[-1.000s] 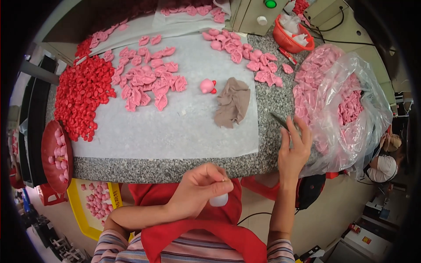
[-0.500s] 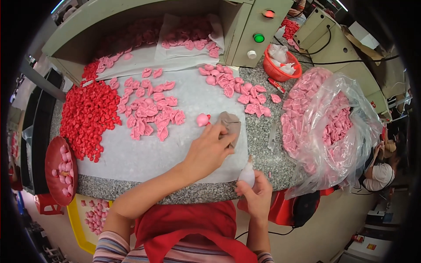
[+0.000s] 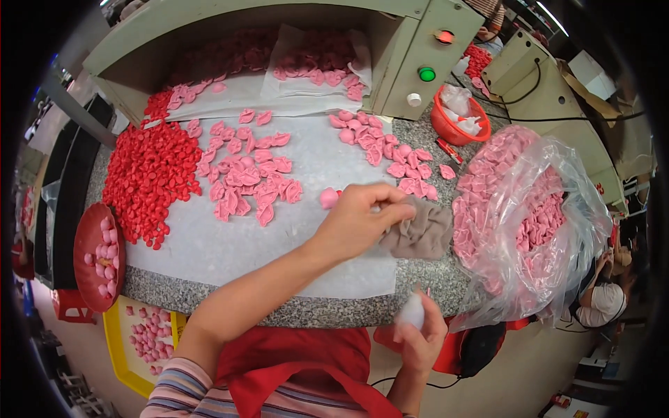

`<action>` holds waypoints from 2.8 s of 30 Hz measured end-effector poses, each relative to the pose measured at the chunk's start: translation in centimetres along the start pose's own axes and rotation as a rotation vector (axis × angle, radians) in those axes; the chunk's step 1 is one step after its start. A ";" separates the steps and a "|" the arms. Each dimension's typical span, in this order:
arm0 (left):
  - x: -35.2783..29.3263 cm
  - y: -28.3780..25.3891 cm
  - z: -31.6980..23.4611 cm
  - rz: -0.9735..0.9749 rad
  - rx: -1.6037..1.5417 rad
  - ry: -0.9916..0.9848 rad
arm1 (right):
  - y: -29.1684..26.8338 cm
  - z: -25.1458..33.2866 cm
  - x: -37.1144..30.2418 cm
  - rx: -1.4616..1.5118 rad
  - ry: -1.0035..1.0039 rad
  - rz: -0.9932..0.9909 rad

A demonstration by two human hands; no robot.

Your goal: Assembling small pink plastic toy parts with white components at a factory workbench.

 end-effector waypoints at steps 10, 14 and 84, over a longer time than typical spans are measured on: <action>-3.3 -5.7 -2.3 -0.063 1.153 0.482 | -0.6 2.4 0.1 0.091 -0.008 -0.183; -4.0 -6.6 -4.7 -0.096 1.107 0.358 | 3.3 6.2 1.7 0.136 0.030 -0.134; -15.5 -29.8 -22.0 -0.321 -0.187 0.304 | 40.3 24.5 3.8 -0.698 -0.947 0.246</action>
Point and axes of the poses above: each hand's wrist, its own x-axis towards the middle knuckle, its own y-axis out of the palm, z = x × y, the point moved 9 cm from there along x, towards the middle knuckle, and after that the axes turned 10 degrees about -x, right-handed, at the moved point
